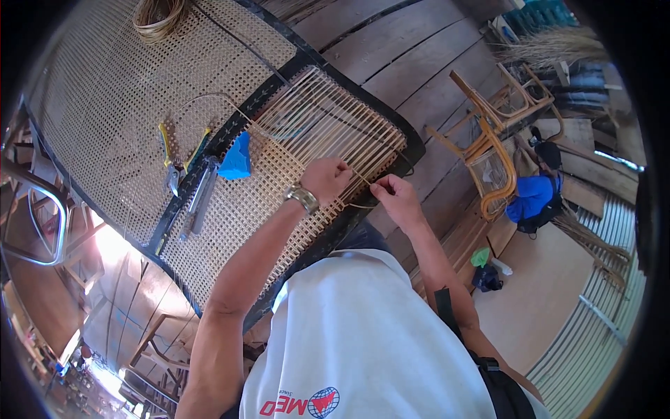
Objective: The recorder is weaving and repairing a wicker chair seat.
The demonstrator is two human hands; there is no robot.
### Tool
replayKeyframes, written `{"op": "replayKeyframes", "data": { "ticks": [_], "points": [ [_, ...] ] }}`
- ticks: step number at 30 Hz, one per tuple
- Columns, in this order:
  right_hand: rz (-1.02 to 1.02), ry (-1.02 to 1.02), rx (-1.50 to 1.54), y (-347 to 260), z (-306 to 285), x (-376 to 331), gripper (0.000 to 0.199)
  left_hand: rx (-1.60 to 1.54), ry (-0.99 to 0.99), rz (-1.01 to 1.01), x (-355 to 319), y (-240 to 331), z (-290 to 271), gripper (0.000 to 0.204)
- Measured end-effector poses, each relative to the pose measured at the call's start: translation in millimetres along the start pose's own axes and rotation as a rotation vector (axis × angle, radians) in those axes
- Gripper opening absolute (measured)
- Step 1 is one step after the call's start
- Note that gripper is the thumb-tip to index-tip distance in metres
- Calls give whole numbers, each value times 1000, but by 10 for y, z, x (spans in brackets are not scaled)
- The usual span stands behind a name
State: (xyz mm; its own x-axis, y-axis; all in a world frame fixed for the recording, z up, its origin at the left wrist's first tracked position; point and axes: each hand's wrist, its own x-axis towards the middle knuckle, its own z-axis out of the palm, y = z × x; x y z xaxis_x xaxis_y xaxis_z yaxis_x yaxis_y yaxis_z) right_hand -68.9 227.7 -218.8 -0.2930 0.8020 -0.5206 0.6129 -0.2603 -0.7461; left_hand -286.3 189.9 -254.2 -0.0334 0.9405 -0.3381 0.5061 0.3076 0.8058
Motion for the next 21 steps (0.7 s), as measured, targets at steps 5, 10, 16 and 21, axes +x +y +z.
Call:
{"op": "replayKeyframes", "data": {
  "ticks": [5, 10, 16, 21],
  "points": [
    [-21, -25, -27, -86, 8, -9, 20, -493, -183, -191, 83, -298, 50, 31],
    [-42, 29, -87, -231, 86, -15, 20, -344, -42, -189, 3, 18, -104, 28],
    [-54, 37, -125, -222, 82, 1, 21, 76, -20, 14, 15, -79, -77, 29],
    [-45, 1, -169, -222, 29, 22, 21, -427, -84, -230, 7, -136, -94, 28]
  ]
}}
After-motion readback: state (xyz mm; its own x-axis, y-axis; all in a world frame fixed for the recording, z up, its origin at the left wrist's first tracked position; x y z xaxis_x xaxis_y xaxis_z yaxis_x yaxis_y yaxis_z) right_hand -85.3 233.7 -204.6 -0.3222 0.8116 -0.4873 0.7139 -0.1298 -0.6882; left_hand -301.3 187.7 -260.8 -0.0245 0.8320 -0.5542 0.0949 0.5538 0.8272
